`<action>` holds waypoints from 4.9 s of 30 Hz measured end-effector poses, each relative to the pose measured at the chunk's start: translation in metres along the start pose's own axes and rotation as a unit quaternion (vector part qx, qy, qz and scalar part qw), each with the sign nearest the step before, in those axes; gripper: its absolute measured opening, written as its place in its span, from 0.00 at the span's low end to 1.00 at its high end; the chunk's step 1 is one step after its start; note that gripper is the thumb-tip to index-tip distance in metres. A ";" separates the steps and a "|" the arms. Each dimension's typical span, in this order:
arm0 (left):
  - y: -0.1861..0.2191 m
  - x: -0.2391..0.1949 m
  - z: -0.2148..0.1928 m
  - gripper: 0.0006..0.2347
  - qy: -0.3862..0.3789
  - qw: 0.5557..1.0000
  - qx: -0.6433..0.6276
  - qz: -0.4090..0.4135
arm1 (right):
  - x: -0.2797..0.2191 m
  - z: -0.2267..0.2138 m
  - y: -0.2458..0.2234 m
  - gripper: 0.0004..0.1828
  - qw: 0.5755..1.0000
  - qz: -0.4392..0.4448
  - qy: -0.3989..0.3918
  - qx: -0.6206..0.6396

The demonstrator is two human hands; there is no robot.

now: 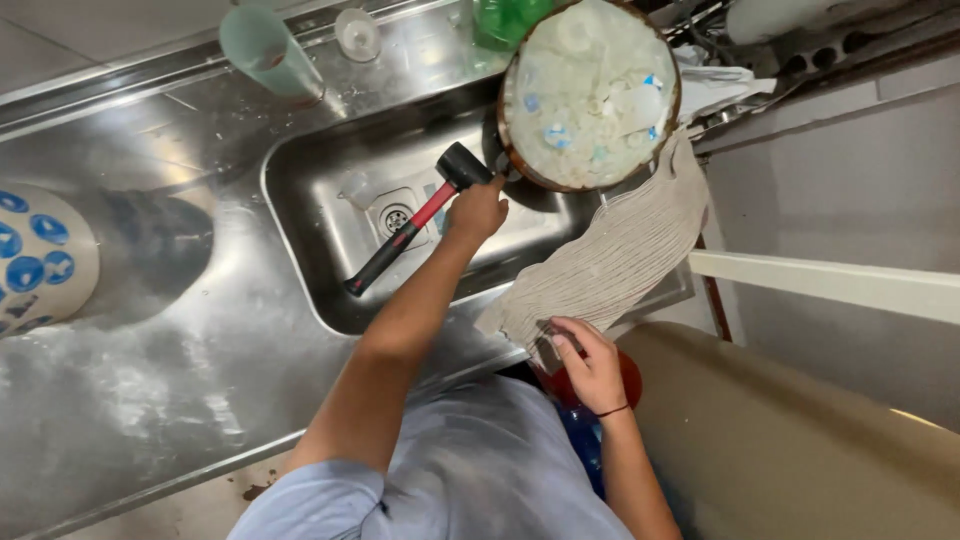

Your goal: Sorting and transferring plastic bottle caps from a sink into a bucket and pouring liquid from a bottle.

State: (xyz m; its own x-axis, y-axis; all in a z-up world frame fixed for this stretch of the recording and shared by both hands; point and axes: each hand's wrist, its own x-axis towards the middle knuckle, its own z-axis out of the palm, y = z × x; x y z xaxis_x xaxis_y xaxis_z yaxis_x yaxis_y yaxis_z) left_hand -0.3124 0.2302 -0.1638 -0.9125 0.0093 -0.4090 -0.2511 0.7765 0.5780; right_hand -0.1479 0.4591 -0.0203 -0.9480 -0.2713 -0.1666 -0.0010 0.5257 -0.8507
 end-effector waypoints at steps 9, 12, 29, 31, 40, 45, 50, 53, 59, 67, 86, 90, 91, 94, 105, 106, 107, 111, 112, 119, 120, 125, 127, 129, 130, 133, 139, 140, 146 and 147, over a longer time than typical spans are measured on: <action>0.001 -0.025 0.024 0.07 0.069 0.996 -0.060 0.025 | 0.106 -0.063 0.015 0.11 0.994 -0.107 -0.016 -0.035; 0.000 -0.078 0.005 0.09 0.063 0.972 -0.225 0.012 | 0.177 -0.085 0.015 0.10 0.971 -0.172 0.003 -0.165; -0.062 -0.232 -0.005 0.18 0.214 0.859 -0.463 -0.036 | 0.290 -0.084 0.044 0.07 0.715 -0.375 0.042 -0.589; -0.068 -0.228 0.005 0.17 0.214 0.811 -0.543 -0.043 | 0.289 -0.089 0.046 0.11 0.740 -0.323 0.037 -0.588; -0.056 -0.238 -0.056 0.27 0.149 0.665 -0.730 -0.048 | 0.128 0.041 -0.082 0.07 0.978 -0.106 -0.109 0.143; -0.069 -0.253 -0.066 0.23 0.160 0.659 -0.732 -0.059 | 0.059 0.131 -0.114 0.15 0.965 -0.134 -0.118 0.193; -0.107 -0.263 -0.053 0.19 0.198 0.687 -0.698 -0.032 | 0.024 0.167 -0.156 0.10 0.961 -0.121 -0.112 0.222; -0.129 -0.276 -0.055 0.20 0.225 0.757 -0.614 0.003 | 0.015 0.186 -0.163 0.10 0.959 -0.129 -0.106 0.227; -0.155 -0.299 -0.080 0.18 0.299 0.805 -0.507 0.070 | 0.016 0.209 -0.175 0.11 0.970 -0.166 -0.108 0.141; -0.184 -0.334 -0.068 0.19 0.285 0.767 -0.565 0.108 | -0.016 0.240 -0.237 0.22 0.934 -0.288 -0.212 0.028; -0.265 -0.458 -0.388 0.24 0.636 0.769 -0.019 -0.052 | -0.037 0.238 -0.158 0.26 0.958 -0.156 -0.239 -0.042; -0.267 -0.493 -0.410 0.31 0.550 0.826 -0.054 -0.115 | -0.061 0.204 -0.106 0.28 0.976 -0.005 -0.214 -0.029; -0.269 -0.502 -0.409 0.29 0.620 0.781 -0.030 -0.062 | -0.065 0.197 -0.099 0.30 0.977 0.032 -0.206 -0.033; -0.258 -0.494 -0.395 0.21 0.679 0.732 -0.055 0.028 | -0.063 0.192 -0.097 0.27 0.977 0.081 -0.192 -0.043; -0.135 -0.307 -0.131 0.12 0.244 0.929 -0.270 0.069 | -0.010 0.147 -0.101 0.19 0.979 -0.037 -0.201 -0.021; -0.112 -0.308 -0.103 0.13 0.149 0.946 -0.265 0.114 | -0.009 0.137 -0.096 0.19 0.979 -0.017 -0.201 -0.021; -0.103 -0.300 -0.101 0.13 0.143 0.946 -0.268 0.110 | -0.004 0.126 -0.089 0.19 0.979 -0.010 -0.203 -0.021; -0.103 -0.250 -0.090 0.15 0.072 0.972 -0.221 0.022 | 0.012 0.083 -0.071 0.20 0.982 0.039 -0.181 -0.035; -0.111 -0.234 -0.086 0.16 0.097 0.979 -0.182 0.010 | 0.015 0.072 -0.070 0.21 0.982 0.074 -0.170 -0.037; -0.204 -0.054 -0.036 0.19 0.113 0.707 -0.637 -0.287 | 0.034 0.011 -0.035 0.19 0.988 0.033 -0.135 -0.065; -0.207 -0.042 -0.029 0.18 0.149 0.684 -0.655 -0.283 | 0.037 0.004 -0.031 0.18 0.989 0.013 -0.128 -0.066; -0.185 -0.040 -0.021 0.05 0.224 0.651 -0.675 -0.265 | 0.080 -0.026 -0.016 0.17 0.991 -0.024 -0.114 -0.064; -0.141 -0.079 -0.047 0.04 0.223 0.695 -0.660 -0.181 | 0.112 -0.038 -0.014 0.15 0.988 -0.080 -0.088 -0.094; -0.123 -0.105 -0.037 0.05 0.191 0.694 -0.675 -0.161 | 0.158 -0.051 -0.022 0.13 0.982 -0.127 -0.042 -0.131; -0.116 -0.121 -0.034 0.06 0.164 0.693 -0.688 -0.140 | 0.181 -0.054 -0.027 0.10 0.970 -0.178 0.001 -0.164; -0.116 -0.145 0.007 0.10 0.171 0.618 -0.758 -0.122 | 0.261 -0.054 -0.009 0.12 0.923 -0.249 0.005 -0.293; -0.066 -0.187 0.004 0.32 0.148 0.638 -0.744 -0.132 | 0.333 -0.034 0.003 0.15 0.906 -0.259 -0.093 -0.321; -0.059 -0.188 -0.001 0.32 0.148 0.637 -0.745 -0.131 | 0.334 -0.030 0.000 0.15 0.906 -0.260 -0.093 -0.322; -0.035 -0.184 -0.022 0.28 0.147 0.684 -0.709 -0.092 | 0.348 -0.008 0.012 0.16 0.852 -0.300 -0.079 -0.422; -0.036 -0.178 -0.023 0.29 0.144 0.652 -0.739 -0.084 | 0.349 -0.009 0.014 0.16 0.846 -0.307 -0.076 -0.428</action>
State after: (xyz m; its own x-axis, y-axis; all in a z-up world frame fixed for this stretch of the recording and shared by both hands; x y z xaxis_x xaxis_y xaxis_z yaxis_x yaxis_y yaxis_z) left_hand -0.1478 0.1865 -0.0955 -0.8010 -0.2816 -0.5283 -0.1987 -0.7074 0.6783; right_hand -0.4818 0.3791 -0.0862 -0.6331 -0.7719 0.0578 -0.7709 0.6220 -0.1372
